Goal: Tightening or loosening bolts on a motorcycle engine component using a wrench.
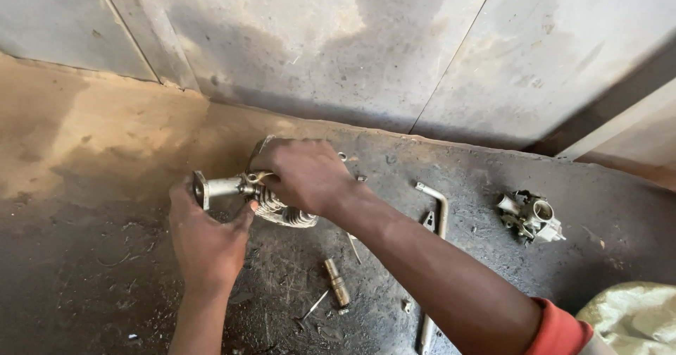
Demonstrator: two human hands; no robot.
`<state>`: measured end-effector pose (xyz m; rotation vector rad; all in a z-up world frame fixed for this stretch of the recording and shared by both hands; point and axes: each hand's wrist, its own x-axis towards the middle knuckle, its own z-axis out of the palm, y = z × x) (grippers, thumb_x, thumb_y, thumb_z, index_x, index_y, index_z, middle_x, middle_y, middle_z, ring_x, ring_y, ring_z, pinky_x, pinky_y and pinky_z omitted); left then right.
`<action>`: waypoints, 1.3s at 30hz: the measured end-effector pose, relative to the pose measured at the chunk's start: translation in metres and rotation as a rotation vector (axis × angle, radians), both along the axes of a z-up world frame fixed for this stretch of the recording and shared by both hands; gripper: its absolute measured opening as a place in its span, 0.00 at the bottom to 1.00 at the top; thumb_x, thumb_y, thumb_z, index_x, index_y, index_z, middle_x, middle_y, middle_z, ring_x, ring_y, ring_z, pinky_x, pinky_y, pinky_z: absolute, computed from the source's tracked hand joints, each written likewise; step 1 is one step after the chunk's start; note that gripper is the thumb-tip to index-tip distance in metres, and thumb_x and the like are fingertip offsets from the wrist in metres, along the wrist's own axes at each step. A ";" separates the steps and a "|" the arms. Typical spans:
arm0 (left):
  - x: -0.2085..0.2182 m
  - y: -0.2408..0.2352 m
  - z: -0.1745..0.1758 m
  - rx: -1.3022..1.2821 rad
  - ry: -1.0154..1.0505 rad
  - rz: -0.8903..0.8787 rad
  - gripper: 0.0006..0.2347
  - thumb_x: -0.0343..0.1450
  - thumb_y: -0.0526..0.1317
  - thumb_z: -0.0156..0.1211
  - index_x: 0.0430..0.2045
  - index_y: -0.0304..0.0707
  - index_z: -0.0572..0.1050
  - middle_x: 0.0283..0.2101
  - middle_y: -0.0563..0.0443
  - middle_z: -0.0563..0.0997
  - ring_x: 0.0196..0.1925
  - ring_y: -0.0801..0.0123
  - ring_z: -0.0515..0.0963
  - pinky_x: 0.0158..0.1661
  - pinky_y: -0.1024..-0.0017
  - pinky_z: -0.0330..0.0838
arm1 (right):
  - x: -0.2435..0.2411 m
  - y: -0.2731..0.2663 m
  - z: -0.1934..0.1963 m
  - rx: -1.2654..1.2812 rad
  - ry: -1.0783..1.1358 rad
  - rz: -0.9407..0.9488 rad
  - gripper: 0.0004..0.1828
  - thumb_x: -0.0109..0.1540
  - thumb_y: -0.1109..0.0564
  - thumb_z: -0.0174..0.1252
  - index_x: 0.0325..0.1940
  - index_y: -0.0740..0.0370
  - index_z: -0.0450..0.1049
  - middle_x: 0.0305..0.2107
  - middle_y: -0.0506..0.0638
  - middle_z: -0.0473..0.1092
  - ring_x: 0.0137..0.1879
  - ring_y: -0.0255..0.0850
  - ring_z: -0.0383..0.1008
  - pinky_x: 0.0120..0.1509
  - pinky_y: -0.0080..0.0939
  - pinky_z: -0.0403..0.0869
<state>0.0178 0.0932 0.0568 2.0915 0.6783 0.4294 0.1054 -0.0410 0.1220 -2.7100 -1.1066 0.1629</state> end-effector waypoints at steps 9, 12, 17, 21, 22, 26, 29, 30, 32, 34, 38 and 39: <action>-0.012 0.002 -0.032 0.083 0.354 -0.039 0.22 0.74 0.47 0.60 0.63 0.43 0.70 0.36 0.39 0.85 0.33 0.42 0.85 0.37 0.46 0.81 | -0.012 0.023 -0.010 -0.448 -0.017 0.091 0.04 0.68 0.52 0.61 0.41 0.51 0.78 0.36 0.43 0.73 0.34 0.36 0.75 0.38 0.38 0.83; -0.010 -0.006 -0.030 -0.039 0.300 -0.101 0.17 0.69 0.39 0.66 0.51 0.40 0.73 0.46 0.44 0.83 0.43 0.47 0.85 0.42 0.51 0.82 | -0.015 0.024 -0.029 -0.421 -0.114 0.218 0.03 0.64 0.64 0.64 0.41 0.58 0.81 0.43 0.49 0.77 0.30 0.38 0.80 0.29 0.38 0.85; -0.005 -0.014 0.012 -0.244 0.304 -0.257 0.31 0.70 0.35 0.59 0.70 0.54 0.58 0.49 0.49 0.85 0.39 0.60 0.85 0.42 0.62 0.82 | -0.012 -0.012 -0.008 0.132 0.055 -0.066 0.19 0.62 0.62 0.62 0.57 0.50 0.77 0.33 0.46 0.72 0.26 0.35 0.76 0.23 0.31 0.76; 0.012 -0.020 0.033 -0.145 0.335 -0.534 0.48 0.66 0.47 0.72 0.78 0.50 0.40 0.41 0.34 0.80 0.21 0.60 0.75 0.24 0.71 0.71 | 0.024 -0.069 -0.032 0.395 0.160 -0.344 0.34 0.56 0.50 0.72 0.66 0.53 0.72 0.57 0.58 0.73 0.60 0.65 0.74 0.63 0.65 0.75; 0.017 -0.025 0.031 -0.143 0.341 -0.537 0.48 0.66 0.47 0.72 0.78 0.50 0.40 0.41 0.34 0.80 0.21 0.60 0.75 0.24 0.71 0.71 | 0.020 -0.071 -0.038 0.397 0.164 -0.349 0.34 0.56 0.50 0.72 0.66 0.53 0.72 0.57 0.58 0.73 0.60 0.65 0.74 0.63 0.65 0.75; 0.033 -0.044 0.017 0.201 0.294 -0.632 0.53 0.59 0.52 0.81 0.75 0.40 0.47 0.75 0.37 0.53 0.76 0.35 0.53 0.67 0.30 0.55 | 0.009 -0.080 -0.065 0.219 0.317 -0.300 0.51 0.51 0.50 0.75 0.75 0.48 0.60 0.57 0.59 0.74 0.61 0.68 0.73 0.67 0.72 0.71; 0.041 -0.044 0.003 0.241 0.301 -0.613 0.53 0.58 0.51 0.82 0.75 0.42 0.48 0.76 0.40 0.53 0.75 0.35 0.54 0.67 0.31 0.58 | 0.012 -0.080 -0.081 0.242 0.303 -0.337 0.52 0.50 0.47 0.76 0.75 0.48 0.60 0.54 0.57 0.75 0.59 0.67 0.74 0.64 0.70 0.74; 0.041 -0.043 -0.002 0.226 0.286 -0.615 0.53 0.57 0.49 0.83 0.74 0.43 0.49 0.76 0.41 0.53 0.75 0.35 0.55 0.66 0.32 0.60 | 0.012 -0.080 -0.086 0.253 0.287 -0.346 0.51 0.50 0.47 0.76 0.74 0.49 0.61 0.51 0.56 0.77 0.58 0.66 0.75 0.62 0.69 0.76; 0.045 -0.045 -0.009 0.273 0.301 -0.603 0.51 0.58 0.45 0.81 0.74 0.45 0.49 0.74 0.42 0.56 0.73 0.36 0.59 0.64 0.36 0.64 | 0.013 -0.083 -0.086 0.277 0.347 -0.381 0.51 0.49 0.46 0.77 0.74 0.47 0.62 0.53 0.55 0.76 0.60 0.64 0.75 0.64 0.67 0.75; 0.043 -0.045 -0.006 0.327 0.309 -0.578 0.49 0.59 0.40 0.80 0.74 0.47 0.49 0.73 0.43 0.59 0.71 0.37 0.63 0.62 0.40 0.68 | 0.013 -0.081 -0.085 0.308 0.400 -0.402 0.51 0.48 0.44 0.77 0.74 0.44 0.63 0.54 0.54 0.76 0.62 0.63 0.74 0.66 0.64 0.74; 0.045 -0.041 -0.011 0.308 0.358 -0.566 0.48 0.58 0.36 0.77 0.73 0.56 0.50 0.69 0.46 0.65 0.61 0.36 0.75 0.58 0.42 0.73 | 0.005 -0.076 -0.078 0.287 0.411 -0.444 0.51 0.48 0.45 0.77 0.73 0.41 0.63 0.56 0.53 0.75 0.63 0.58 0.74 0.68 0.62 0.73; 0.052 -0.039 -0.018 0.307 0.371 -0.567 0.49 0.57 0.38 0.78 0.73 0.60 0.50 0.68 0.48 0.66 0.59 0.36 0.78 0.58 0.42 0.74 | 0.004 -0.074 -0.073 0.285 0.400 -0.449 0.50 0.49 0.45 0.76 0.73 0.43 0.63 0.56 0.54 0.75 0.63 0.59 0.74 0.68 0.62 0.72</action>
